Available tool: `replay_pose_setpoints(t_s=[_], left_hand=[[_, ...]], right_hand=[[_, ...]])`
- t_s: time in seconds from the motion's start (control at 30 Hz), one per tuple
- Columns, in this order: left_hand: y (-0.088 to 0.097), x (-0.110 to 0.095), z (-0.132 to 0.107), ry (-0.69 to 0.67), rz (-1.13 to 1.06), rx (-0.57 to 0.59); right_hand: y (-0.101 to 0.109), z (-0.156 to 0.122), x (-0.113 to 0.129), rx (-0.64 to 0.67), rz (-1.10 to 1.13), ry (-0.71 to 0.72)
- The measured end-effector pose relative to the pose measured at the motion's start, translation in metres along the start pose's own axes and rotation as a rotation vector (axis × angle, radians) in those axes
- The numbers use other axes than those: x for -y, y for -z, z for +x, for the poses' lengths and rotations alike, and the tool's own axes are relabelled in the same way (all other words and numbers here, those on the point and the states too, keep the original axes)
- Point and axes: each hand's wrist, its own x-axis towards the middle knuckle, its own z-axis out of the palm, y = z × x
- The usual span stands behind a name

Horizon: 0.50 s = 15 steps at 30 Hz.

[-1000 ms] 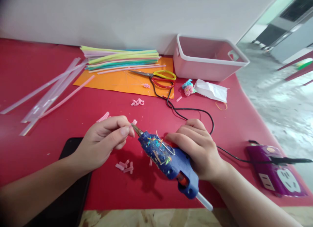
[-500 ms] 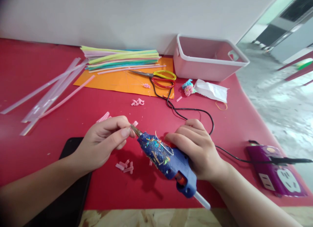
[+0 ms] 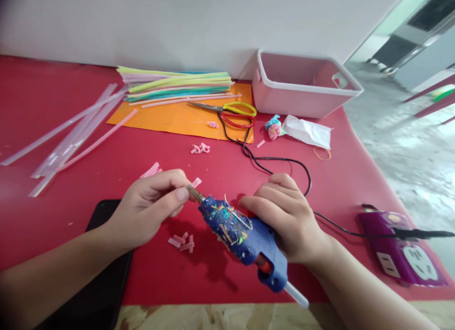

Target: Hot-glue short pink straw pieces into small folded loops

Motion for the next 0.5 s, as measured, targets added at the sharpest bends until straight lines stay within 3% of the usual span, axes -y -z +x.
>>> replay_pose_setpoints(t_s=[0.5], left_hand=[[-0.0005, 0.002, -0.0004, -0.031, -0.044, 0.003]], right_hand=[[-0.0027, -0.0027, -0.0018, -0.019, 0.023, 0.0]])
